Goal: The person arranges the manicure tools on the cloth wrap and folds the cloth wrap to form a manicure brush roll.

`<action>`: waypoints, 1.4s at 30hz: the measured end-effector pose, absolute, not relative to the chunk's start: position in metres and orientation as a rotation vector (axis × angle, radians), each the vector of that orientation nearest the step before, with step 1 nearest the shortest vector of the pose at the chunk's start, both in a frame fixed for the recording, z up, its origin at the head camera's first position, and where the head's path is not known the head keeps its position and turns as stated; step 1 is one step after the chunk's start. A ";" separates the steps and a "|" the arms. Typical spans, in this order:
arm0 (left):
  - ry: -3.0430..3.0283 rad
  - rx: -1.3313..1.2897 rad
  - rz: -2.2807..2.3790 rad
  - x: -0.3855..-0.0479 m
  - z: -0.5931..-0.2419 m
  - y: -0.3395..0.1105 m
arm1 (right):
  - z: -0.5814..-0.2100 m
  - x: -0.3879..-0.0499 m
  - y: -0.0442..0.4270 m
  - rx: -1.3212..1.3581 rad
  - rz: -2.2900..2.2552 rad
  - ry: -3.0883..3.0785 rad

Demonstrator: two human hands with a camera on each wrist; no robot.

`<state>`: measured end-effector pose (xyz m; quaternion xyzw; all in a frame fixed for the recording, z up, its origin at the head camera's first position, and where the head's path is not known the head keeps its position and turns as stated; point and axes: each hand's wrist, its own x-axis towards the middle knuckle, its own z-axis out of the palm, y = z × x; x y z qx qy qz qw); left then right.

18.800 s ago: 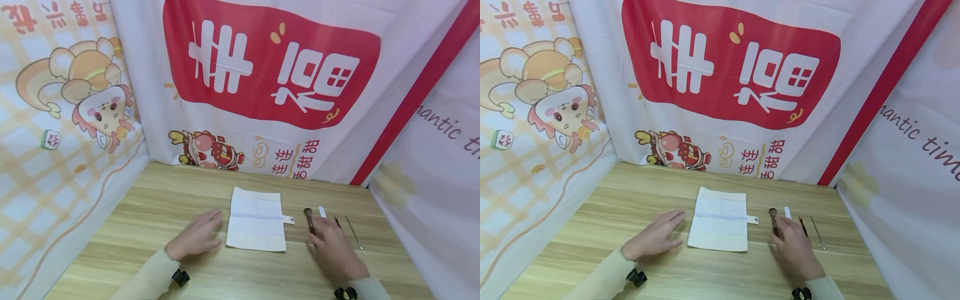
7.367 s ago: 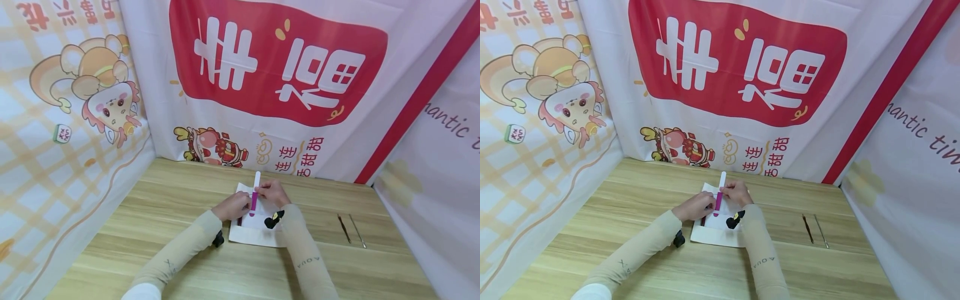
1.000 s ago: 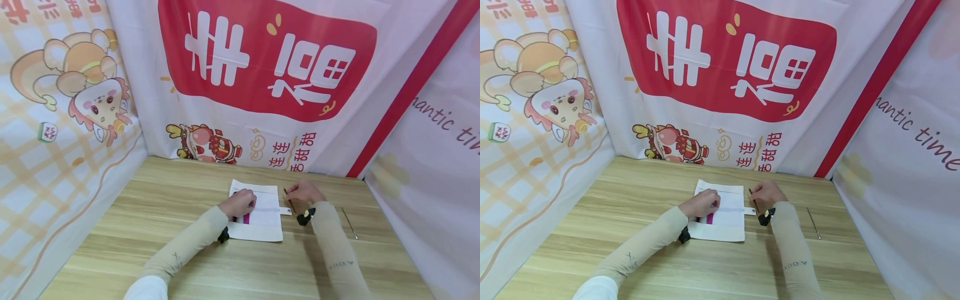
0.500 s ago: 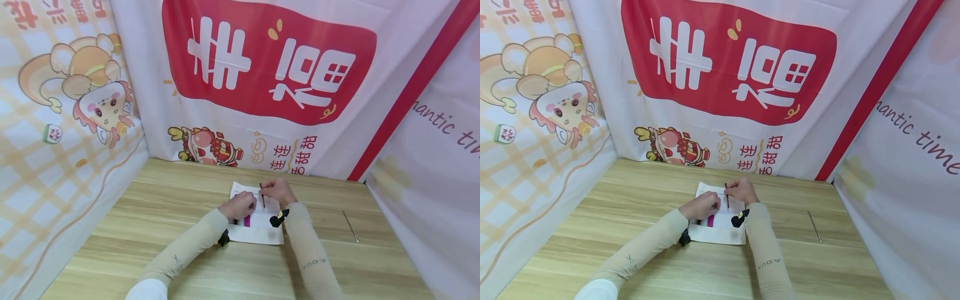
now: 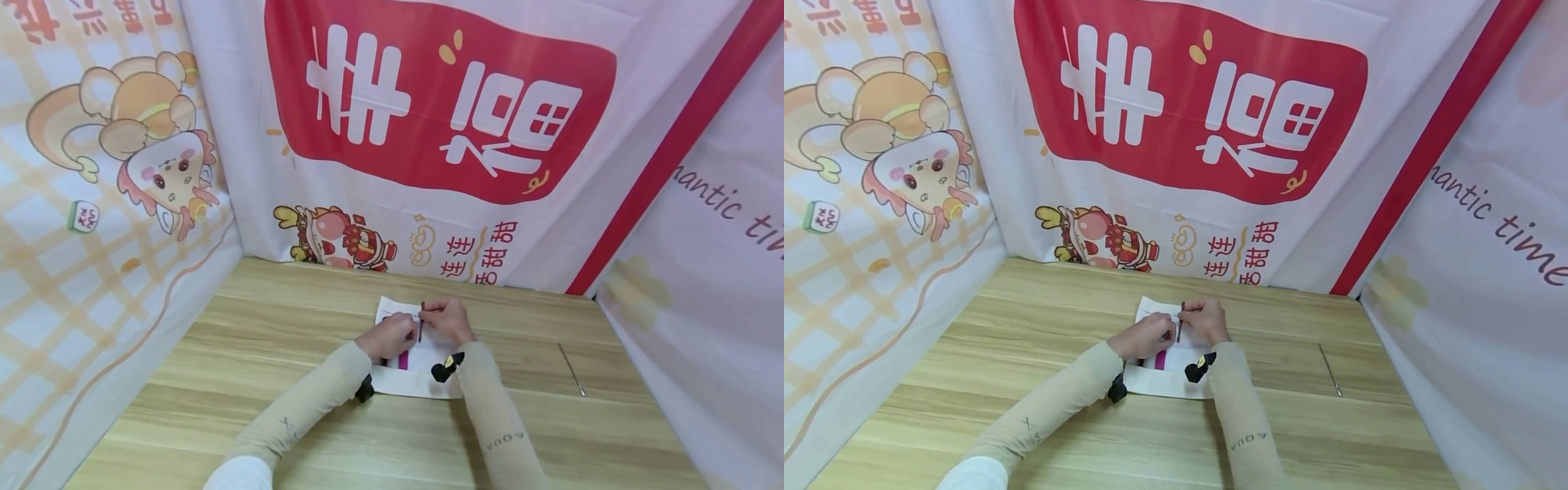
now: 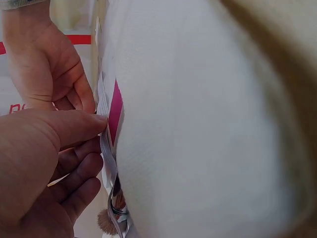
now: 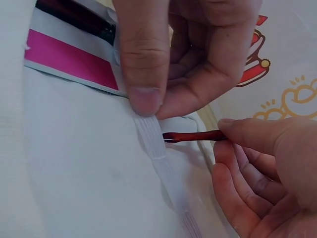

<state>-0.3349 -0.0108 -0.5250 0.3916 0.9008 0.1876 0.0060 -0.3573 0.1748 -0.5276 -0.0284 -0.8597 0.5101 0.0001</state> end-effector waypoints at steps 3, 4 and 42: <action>2.822 1.230 0.590 -0.335 -0.526 -0.011 | -0.529 -0.354 0.173 -0.093 1.582 -2.720; 2.823 1.225 0.588 -0.335 -0.527 -0.011 | -0.530 -0.353 0.172 -0.095 1.572 -2.731; 2.799 1.196 0.613 -0.329 -0.521 -0.012 | -0.508 -0.358 0.153 -0.329 1.177 -3.155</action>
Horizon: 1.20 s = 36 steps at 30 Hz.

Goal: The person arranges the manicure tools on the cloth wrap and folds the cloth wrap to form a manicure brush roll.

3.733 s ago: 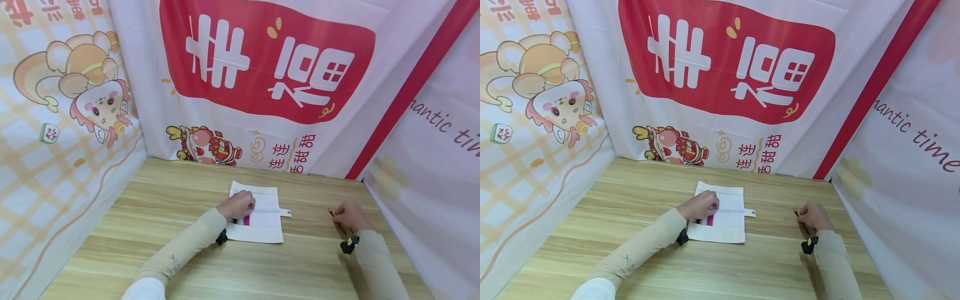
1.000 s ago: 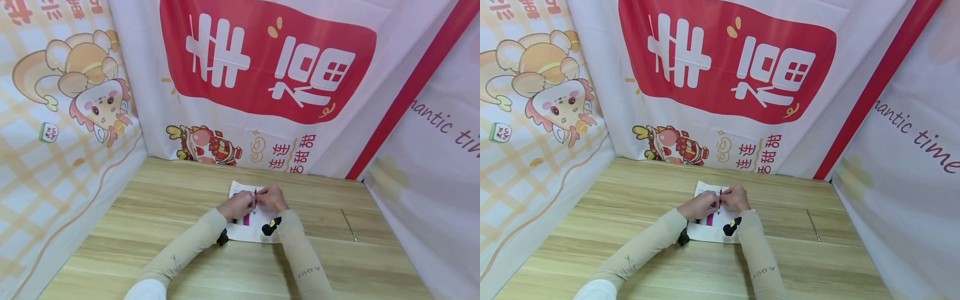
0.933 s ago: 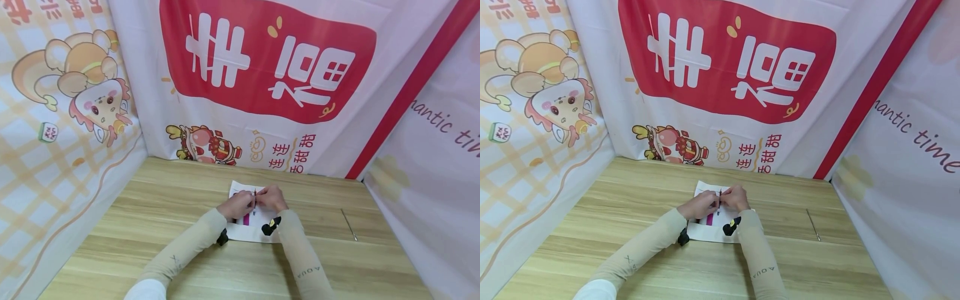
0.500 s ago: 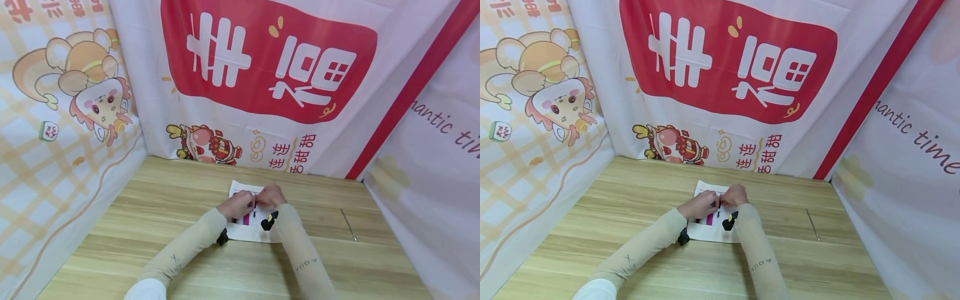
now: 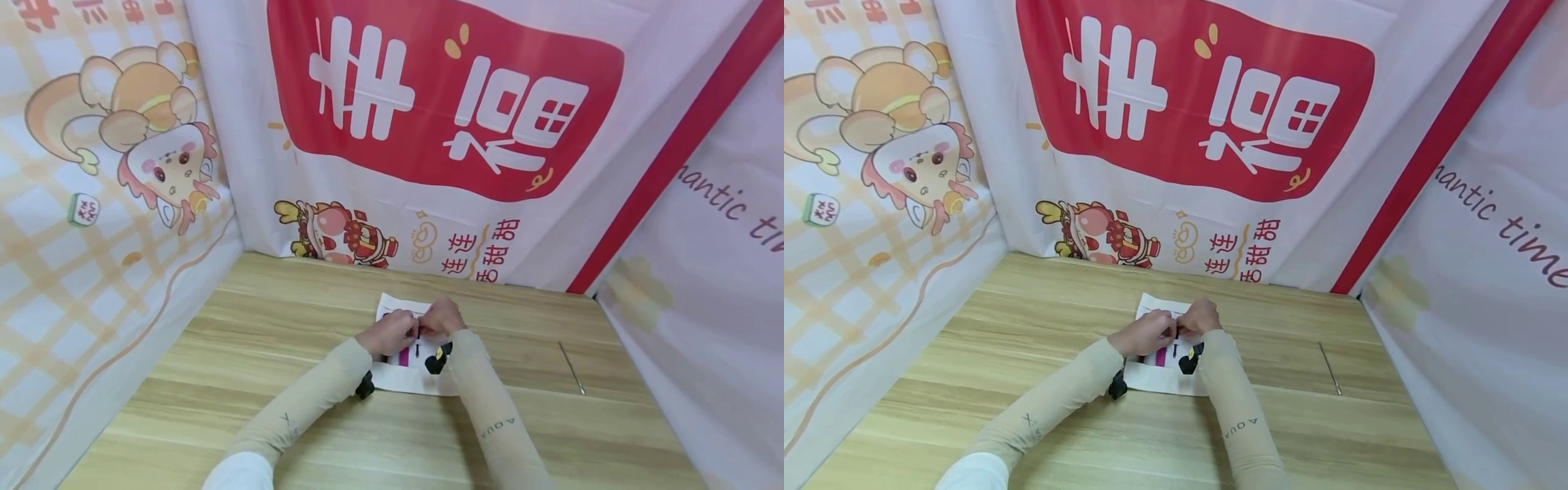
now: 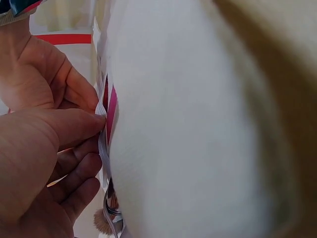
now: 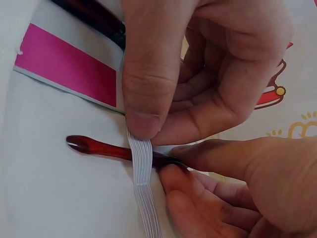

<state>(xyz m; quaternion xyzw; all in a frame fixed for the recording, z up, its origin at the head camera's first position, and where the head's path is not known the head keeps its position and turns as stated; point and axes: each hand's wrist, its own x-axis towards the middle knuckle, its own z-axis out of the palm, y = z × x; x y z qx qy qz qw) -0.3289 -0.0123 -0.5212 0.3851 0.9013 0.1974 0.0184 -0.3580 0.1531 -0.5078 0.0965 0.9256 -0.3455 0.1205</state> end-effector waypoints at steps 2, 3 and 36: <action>2.795 1.193 0.620 -0.330 -0.523 -0.013 | -0.509 -0.359 0.154 0.302 -1.043 2.667; 2.793 1.194 0.626 -0.330 -0.523 -0.013 | -0.509 -0.359 0.155 0.311 -1.060 2.648; 2.810 1.170 0.619 -0.332 -0.518 -0.006 | -0.465 -0.349 0.235 -0.160 -0.868 2.816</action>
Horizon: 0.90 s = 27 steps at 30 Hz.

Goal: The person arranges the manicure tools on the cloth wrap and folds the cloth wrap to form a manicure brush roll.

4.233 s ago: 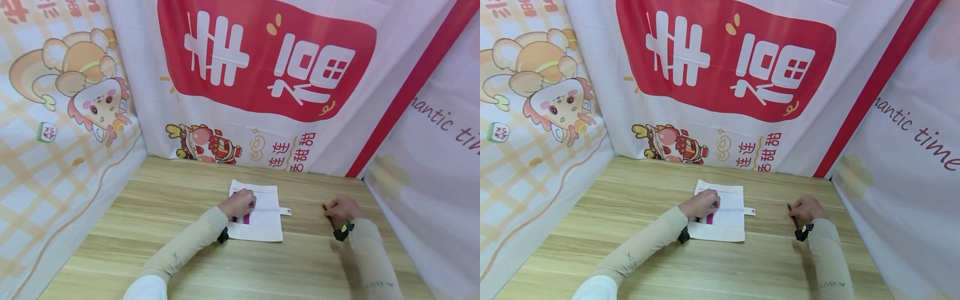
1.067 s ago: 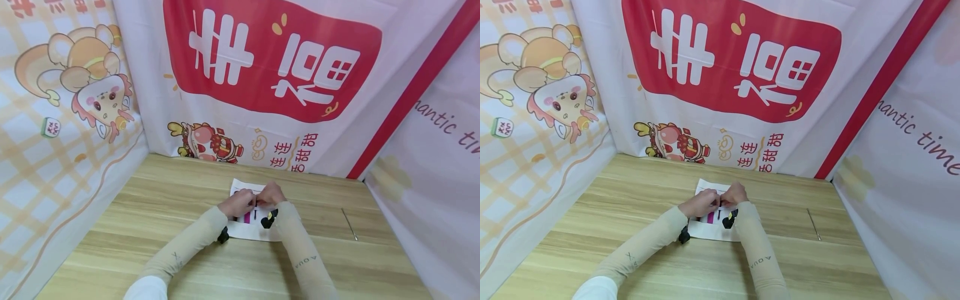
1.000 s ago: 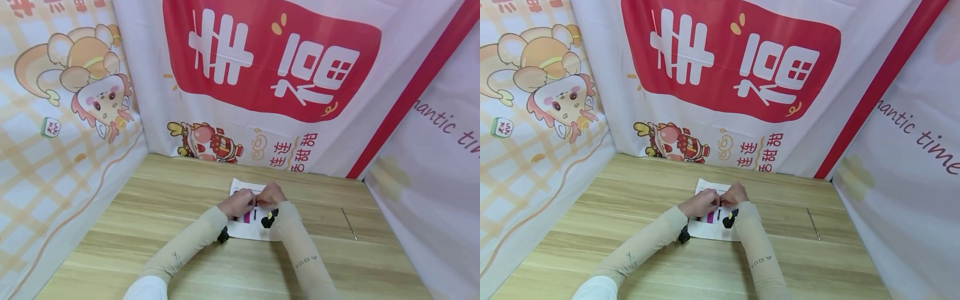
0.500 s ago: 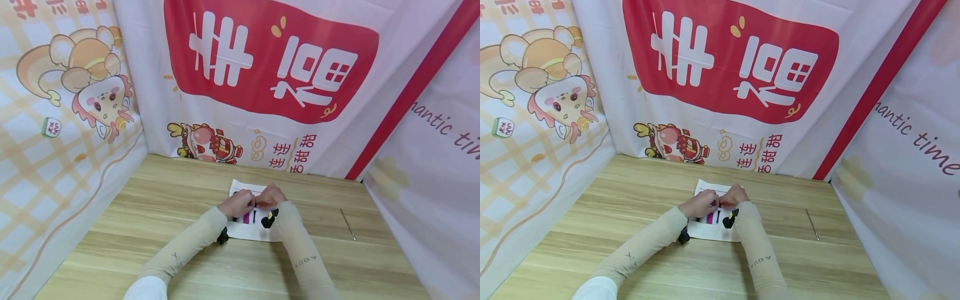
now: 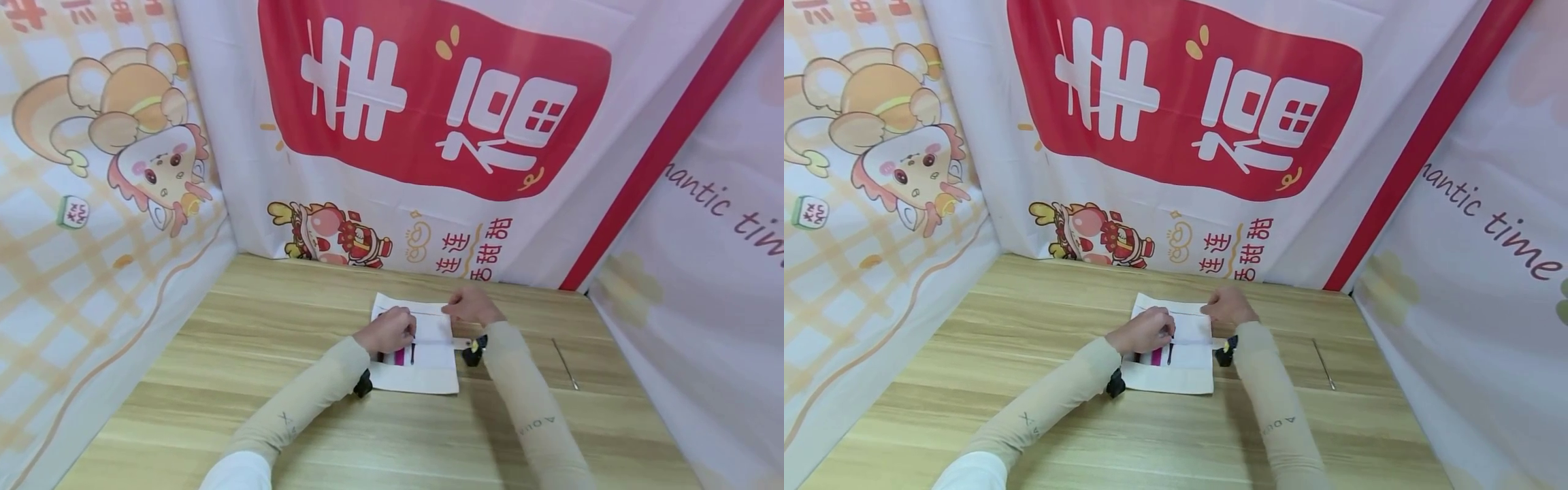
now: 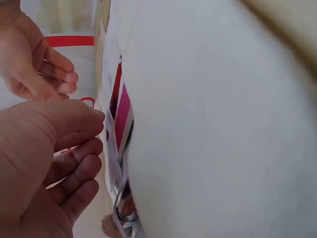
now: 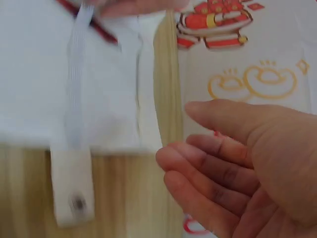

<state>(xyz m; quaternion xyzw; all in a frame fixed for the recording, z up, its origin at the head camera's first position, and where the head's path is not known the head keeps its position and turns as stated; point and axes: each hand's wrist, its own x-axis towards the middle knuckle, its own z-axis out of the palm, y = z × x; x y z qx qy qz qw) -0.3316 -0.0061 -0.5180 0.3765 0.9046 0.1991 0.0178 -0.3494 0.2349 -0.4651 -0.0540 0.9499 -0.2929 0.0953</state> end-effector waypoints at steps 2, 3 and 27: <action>2.805 1.179 0.622 -0.332 -0.517 -0.005 | -0.457 -0.349 0.256 -0.243 -0.834 2.852; 2.800 1.187 0.629 -0.332 -0.516 -0.004 | -0.453 -0.348 0.267 -0.266 -0.804 2.870; 2.708 1.270 0.597 -0.334 -0.517 0.008 | -0.464 -0.268 0.494 -0.305 -0.378 3.054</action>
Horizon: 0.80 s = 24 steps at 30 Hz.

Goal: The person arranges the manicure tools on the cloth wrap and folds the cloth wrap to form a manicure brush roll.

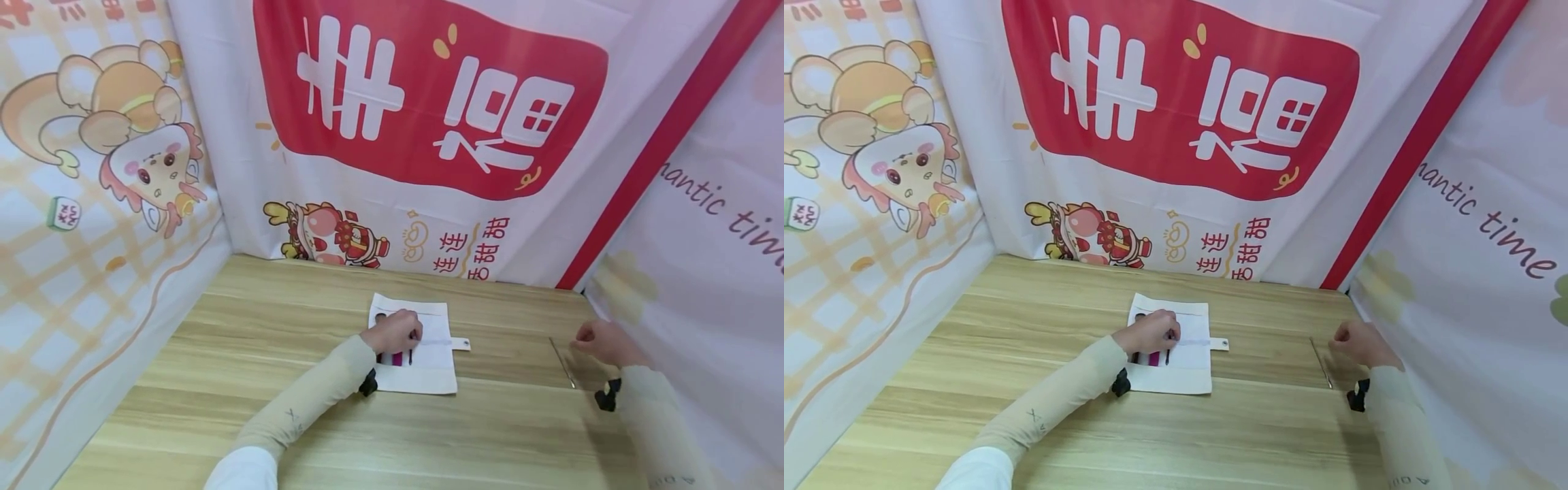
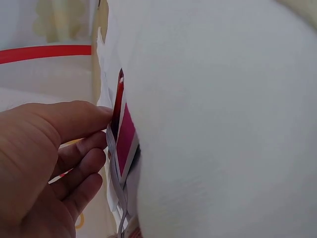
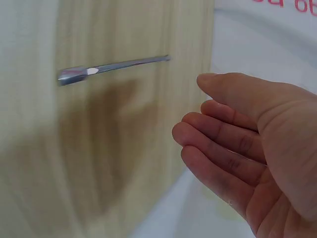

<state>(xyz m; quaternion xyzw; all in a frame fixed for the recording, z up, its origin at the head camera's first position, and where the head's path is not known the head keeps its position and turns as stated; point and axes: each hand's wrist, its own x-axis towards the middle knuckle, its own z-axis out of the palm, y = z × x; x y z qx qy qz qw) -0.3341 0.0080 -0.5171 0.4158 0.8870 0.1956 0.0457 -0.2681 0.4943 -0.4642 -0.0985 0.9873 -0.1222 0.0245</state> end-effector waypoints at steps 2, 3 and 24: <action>2.704 1.269 0.601 -0.333 -0.517 0.008 | -0.476 -0.264 0.501 -0.258 -0.420 3.064; 2.702 1.266 0.598 -0.333 -0.517 0.009 | -0.482 -0.263 0.504 -0.231 -0.447 3.064; 2.716 1.231 0.540 -0.330 -0.514 0.010 | -0.502 -0.275 0.477 -0.019 -0.532 2.959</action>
